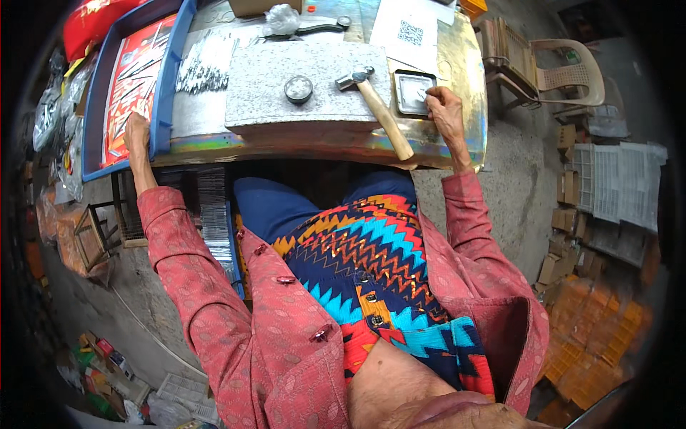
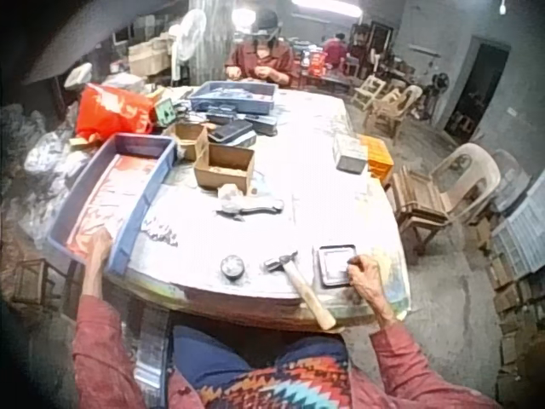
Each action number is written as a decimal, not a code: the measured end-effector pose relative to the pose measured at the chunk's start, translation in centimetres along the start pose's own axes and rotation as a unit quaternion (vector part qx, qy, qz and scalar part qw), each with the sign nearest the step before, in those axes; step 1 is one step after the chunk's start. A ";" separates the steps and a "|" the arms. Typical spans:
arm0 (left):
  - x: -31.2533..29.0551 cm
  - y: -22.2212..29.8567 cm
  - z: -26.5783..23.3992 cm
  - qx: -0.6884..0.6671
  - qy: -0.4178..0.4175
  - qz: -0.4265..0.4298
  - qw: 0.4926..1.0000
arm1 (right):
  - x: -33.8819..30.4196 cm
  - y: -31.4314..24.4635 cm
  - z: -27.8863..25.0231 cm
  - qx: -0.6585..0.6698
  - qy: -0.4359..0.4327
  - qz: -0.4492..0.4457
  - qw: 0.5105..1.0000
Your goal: The person assembles metal components by attaching small parts to metal strips by hand, tapping them with a hammer on a block, and sorting metal strips between containers on a workbench.
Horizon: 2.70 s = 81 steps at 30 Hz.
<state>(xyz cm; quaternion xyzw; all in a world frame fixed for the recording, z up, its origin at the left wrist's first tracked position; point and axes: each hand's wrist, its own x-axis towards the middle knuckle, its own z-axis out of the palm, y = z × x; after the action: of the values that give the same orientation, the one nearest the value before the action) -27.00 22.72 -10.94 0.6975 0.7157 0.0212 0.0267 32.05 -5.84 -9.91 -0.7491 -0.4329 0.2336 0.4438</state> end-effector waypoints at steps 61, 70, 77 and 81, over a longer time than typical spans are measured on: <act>-25.8 30.0 -7.7 -0.681 -0.322 0.195 0.628 | -3.3 -13.3 2.8 0.528 -0.292 0.083 0.793; -26.1 29.4 -7.1 -0.677 -0.332 0.216 0.620 | -4.0 -14.8 3.4 0.513 -0.297 0.058 0.804; -26.3 29.5 -7.2 -0.655 -0.303 0.241 0.649 | -4.1 -15.0 3.8 0.513 -0.295 0.060 0.804; -26.4 29.4 -7.1 -0.651 -0.293 0.238 0.658 | -4.2 -14.8 4.0 0.513 -0.298 0.056 0.803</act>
<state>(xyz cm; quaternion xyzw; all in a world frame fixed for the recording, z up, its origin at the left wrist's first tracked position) 2.54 -2.84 -1.64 0.6182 0.2834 0.2819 0.6767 20.38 -4.18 0.77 -0.3286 -0.3178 0.6576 0.5989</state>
